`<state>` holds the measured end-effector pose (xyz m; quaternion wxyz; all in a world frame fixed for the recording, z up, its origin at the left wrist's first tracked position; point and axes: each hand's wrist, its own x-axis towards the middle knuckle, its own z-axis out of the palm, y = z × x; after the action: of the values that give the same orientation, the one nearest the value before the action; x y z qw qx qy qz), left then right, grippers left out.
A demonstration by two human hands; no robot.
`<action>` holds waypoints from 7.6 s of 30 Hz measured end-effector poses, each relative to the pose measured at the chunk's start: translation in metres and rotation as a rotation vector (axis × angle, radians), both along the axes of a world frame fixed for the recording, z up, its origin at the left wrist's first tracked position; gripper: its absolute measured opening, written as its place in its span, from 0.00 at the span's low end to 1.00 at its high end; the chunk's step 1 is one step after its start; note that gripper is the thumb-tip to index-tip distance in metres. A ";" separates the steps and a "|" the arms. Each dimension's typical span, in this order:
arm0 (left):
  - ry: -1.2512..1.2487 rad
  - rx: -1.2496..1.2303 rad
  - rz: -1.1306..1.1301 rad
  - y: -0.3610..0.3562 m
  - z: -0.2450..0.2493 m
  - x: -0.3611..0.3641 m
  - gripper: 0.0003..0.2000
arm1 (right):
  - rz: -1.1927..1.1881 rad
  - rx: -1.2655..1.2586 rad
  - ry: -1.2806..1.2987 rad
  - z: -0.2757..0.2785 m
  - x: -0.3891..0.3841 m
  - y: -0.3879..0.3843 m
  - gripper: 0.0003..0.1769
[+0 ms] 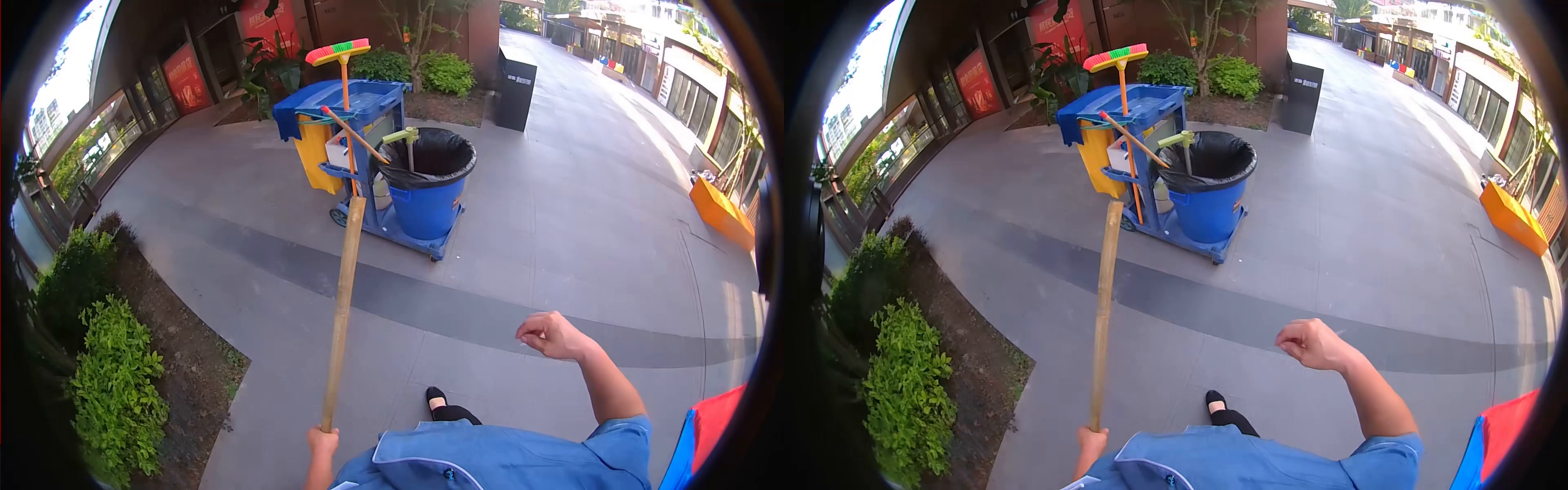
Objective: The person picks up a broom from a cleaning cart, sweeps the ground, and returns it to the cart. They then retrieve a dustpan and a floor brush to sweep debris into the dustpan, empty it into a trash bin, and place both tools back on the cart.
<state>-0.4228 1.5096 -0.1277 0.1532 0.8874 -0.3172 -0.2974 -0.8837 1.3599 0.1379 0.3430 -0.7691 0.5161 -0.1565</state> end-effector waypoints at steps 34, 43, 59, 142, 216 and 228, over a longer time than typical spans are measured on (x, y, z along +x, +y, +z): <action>-0.168 -0.485 -0.075 -0.684 0.083 0.215 0.13 | -0.598 0.122 -0.513 0.026 0.153 -0.542 0.02; -0.194 -0.474 -0.046 -0.831 0.094 0.222 0.12 | -0.371 0.112 -0.010 -0.131 0.065 -0.725 0.38; -0.366 -0.576 -0.445 -1.056 0.077 0.149 0.27 | -0.598 0.047 -0.358 -0.176 0.135 -0.753 0.09; 0.787 -1.063 -0.344 -1.044 0.212 -0.355 0.11 | 0.146 0.381 -1.007 -0.009 -0.305 -0.840 0.08; -0.221 -1.764 0.285 -0.430 0.378 -0.289 0.17 | 0.347 0.345 -1.147 0.057 -0.201 -0.698 0.12; -0.603 -1.616 0.798 -0.340 0.295 -0.448 0.14 | 0.399 0.453 -0.727 -0.059 -0.209 -0.734 0.03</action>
<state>-0.8710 1.1694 0.1675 0.7226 0.5952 -0.1263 0.3280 -1.0932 0.6259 0.0788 0.6838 -0.6544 0.2261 -0.2302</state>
